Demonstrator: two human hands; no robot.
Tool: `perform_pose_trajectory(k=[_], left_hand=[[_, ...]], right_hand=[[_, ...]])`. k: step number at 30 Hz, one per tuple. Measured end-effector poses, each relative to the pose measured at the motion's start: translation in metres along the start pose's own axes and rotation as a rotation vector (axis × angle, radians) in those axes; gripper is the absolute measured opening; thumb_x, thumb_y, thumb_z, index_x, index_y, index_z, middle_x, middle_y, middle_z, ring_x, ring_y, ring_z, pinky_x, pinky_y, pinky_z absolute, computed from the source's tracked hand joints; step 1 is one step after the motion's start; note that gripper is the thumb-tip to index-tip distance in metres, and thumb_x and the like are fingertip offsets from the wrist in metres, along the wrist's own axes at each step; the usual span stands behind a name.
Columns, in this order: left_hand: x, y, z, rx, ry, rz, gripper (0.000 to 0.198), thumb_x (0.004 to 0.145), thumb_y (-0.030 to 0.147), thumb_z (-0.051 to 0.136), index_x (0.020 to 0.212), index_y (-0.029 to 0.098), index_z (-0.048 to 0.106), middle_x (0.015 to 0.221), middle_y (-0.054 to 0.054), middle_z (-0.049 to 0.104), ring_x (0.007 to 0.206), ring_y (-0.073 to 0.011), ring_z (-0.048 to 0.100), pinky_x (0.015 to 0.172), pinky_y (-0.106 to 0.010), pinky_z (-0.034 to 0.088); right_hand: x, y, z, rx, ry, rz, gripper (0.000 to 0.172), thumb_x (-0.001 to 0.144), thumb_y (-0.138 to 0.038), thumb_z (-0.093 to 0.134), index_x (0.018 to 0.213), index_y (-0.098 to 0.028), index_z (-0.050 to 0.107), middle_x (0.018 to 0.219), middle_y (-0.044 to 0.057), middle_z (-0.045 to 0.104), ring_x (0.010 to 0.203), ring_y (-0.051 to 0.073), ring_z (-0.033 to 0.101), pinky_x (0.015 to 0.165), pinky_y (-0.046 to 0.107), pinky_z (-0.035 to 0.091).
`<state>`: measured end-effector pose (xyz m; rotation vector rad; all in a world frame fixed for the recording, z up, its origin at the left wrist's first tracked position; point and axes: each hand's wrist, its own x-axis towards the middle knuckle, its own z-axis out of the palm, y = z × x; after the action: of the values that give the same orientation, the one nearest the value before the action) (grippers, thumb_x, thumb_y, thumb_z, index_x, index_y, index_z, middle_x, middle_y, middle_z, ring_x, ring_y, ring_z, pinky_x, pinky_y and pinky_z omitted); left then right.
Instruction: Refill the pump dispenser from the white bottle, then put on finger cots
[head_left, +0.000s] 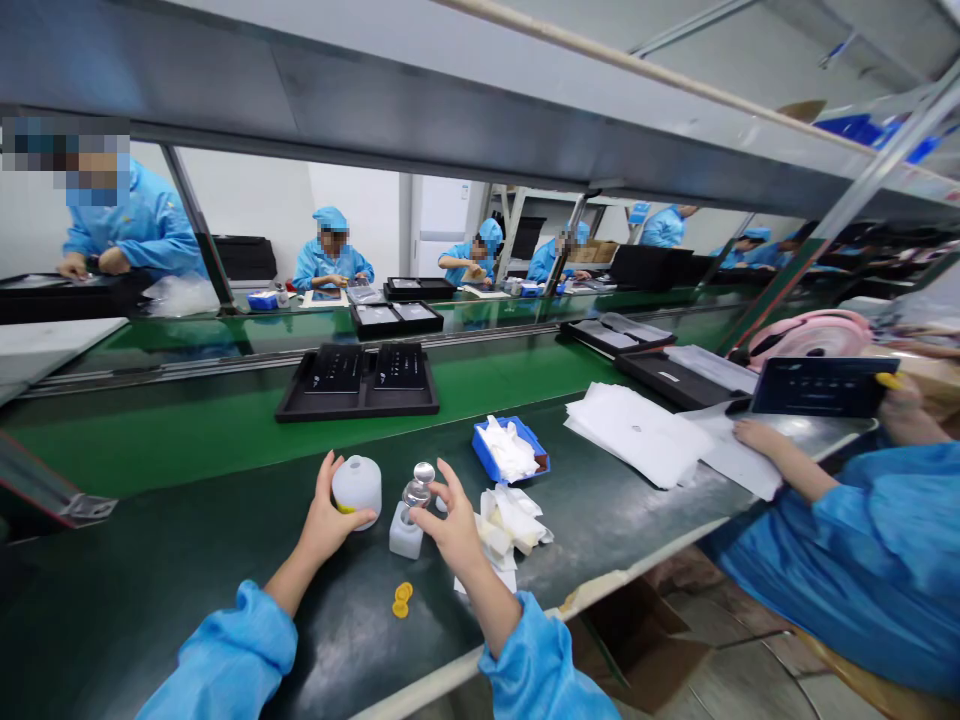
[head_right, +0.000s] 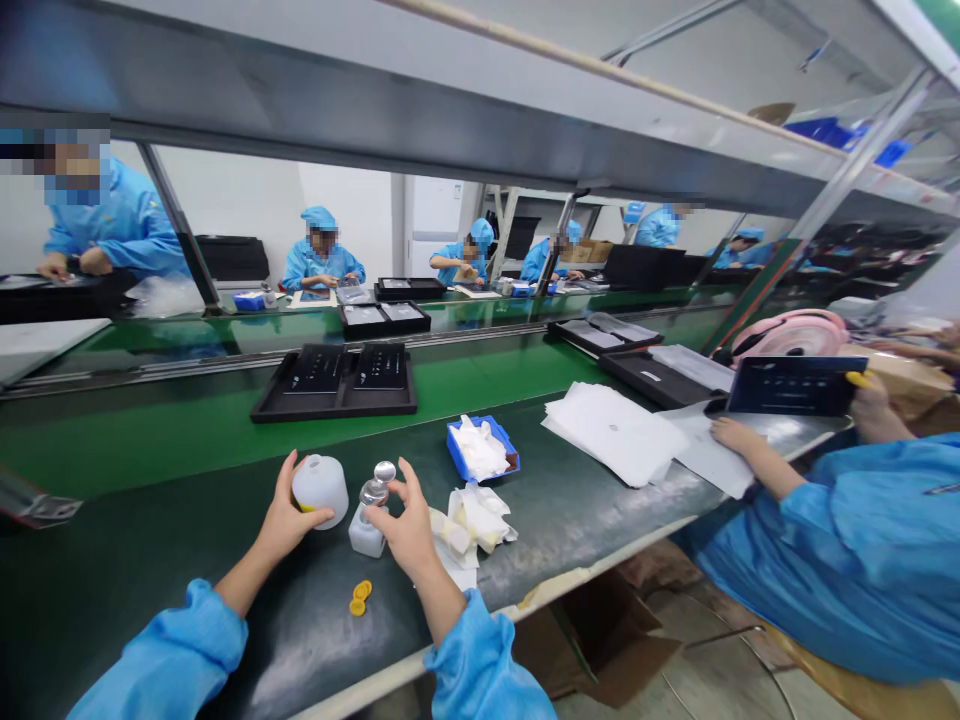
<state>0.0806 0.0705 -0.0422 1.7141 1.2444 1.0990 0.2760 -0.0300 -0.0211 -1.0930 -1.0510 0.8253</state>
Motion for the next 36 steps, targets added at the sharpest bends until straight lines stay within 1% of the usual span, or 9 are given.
perform_pose_trajectory(k=[3,7,10,12,15,21,26,29,36], left_hand=[[0.001,0.003,0.002,0.046,0.003,-0.007,0.112,0.057,0.041,0.079,0.150,0.025,0.019,0.151,-0.011,0.037,0.136,-0.0232,0.048,0.124,-0.047,0.039],[-0.003,0.011,-0.007,0.175,-0.002,0.046,0.100,0.059,0.045,0.076,0.145,0.025,0.028,0.147,-0.007,0.043,0.132,-0.0207,0.051,0.119,-0.043,0.045],[-0.007,0.020,-0.019,0.320,-0.070,0.136,0.093,0.061,0.046,0.074,0.141,0.025,0.034,0.144,-0.005,0.044,0.133,-0.0185,0.050,0.121,-0.040,0.043],[-0.010,0.027,-0.026,0.430,-0.136,0.207,0.082,0.063,0.041,0.072,0.138,0.027,0.041,0.142,-0.002,0.047,0.133,-0.0168,0.049,0.122,-0.039,0.042],[-0.013,0.034,-0.033,0.586,-0.199,0.292,0.072,0.066,0.033,0.067,0.135,0.031,0.046,0.138,0.000,0.050,0.131,-0.0166,0.050,0.120,-0.041,0.043],[-0.015,0.037,-0.034,0.828,-0.228,0.448,0.068,0.067,0.022,0.060,0.134,0.033,0.049,0.134,-0.003,0.052,0.126,-0.0190,0.051,0.113,-0.044,0.045],[-0.015,0.043,-0.036,0.987,-0.223,0.557,0.065,0.073,0.019,0.050,0.135,0.037,0.046,0.132,-0.003,0.051,0.126,-0.0187,0.048,0.114,-0.045,0.041],[-0.016,0.050,-0.037,1.063,-0.215,0.609,0.064,0.076,0.018,0.046,0.136,0.038,0.044,0.132,-0.004,0.050,0.126,-0.0184,0.047,0.114,-0.045,0.041],[-0.017,0.061,-0.035,1.170,-0.210,0.698,0.067,0.074,0.012,0.043,0.137,0.039,0.043,0.129,-0.006,0.050,0.123,-0.0198,0.045,0.113,-0.046,0.039]], right_hand=[[0.001,-0.003,0.000,0.026,0.023,0.023,0.099,0.061,-0.037,0.073,0.143,-0.008,0.027,0.099,0.007,0.066,0.103,0.027,0.059,0.109,0.045,0.030],[0.003,-0.001,0.000,0.039,0.051,0.004,0.096,0.061,-0.035,0.074,0.142,-0.010,0.030,0.099,0.006,0.067,0.102,0.027,0.061,0.108,0.045,0.032],[0.004,0.003,0.000,0.066,0.062,-0.013,0.092,0.063,-0.033,0.075,0.142,-0.012,0.032,0.100,0.005,0.067,0.101,0.026,0.062,0.107,0.044,0.035],[0.004,0.005,0.000,0.091,0.072,-0.012,0.092,0.063,-0.033,0.077,0.142,-0.013,0.033,0.100,0.005,0.067,0.101,0.026,0.063,0.106,0.044,0.037],[0.005,0.006,0.000,0.113,0.081,-0.004,0.094,0.063,-0.034,0.078,0.142,-0.012,0.032,0.102,0.006,0.067,0.102,0.026,0.062,0.106,0.044,0.038],[0.004,0.008,-0.002,0.128,0.086,-0.033,0.089,0.065,-0.030,0.078,0.141,-0.015,0.035,0.102,0.006,0.069,0.101,0.026,0.064,0.106,0.047,0.039],[0.002,0.005,-0.002,0.116,0.102,-0.030,0.091,0.063,-0.031,0.078,0.142,-0.014,0.035,0.104,0.007,0.069,0.102,0.026,0.063,0.104,0.045,0.040],[0.002,0.002,-0.001,0.108,0.104,-0.019,0.094,0.063,-0.033,0.078,0.143,-0.012,0.033,0.104,0.007,0.068,0.102,0.026,0.062,0.103,0.043,0.040],[0.000,0.000,-0.001,0.112,0.113,-0.018,0.091,0.064,-0.032,0.077,0.143,-0.014,0.035,0.102,0.005,0.068,0.100,0.026,0.063,0.105,0.045,0.039]])
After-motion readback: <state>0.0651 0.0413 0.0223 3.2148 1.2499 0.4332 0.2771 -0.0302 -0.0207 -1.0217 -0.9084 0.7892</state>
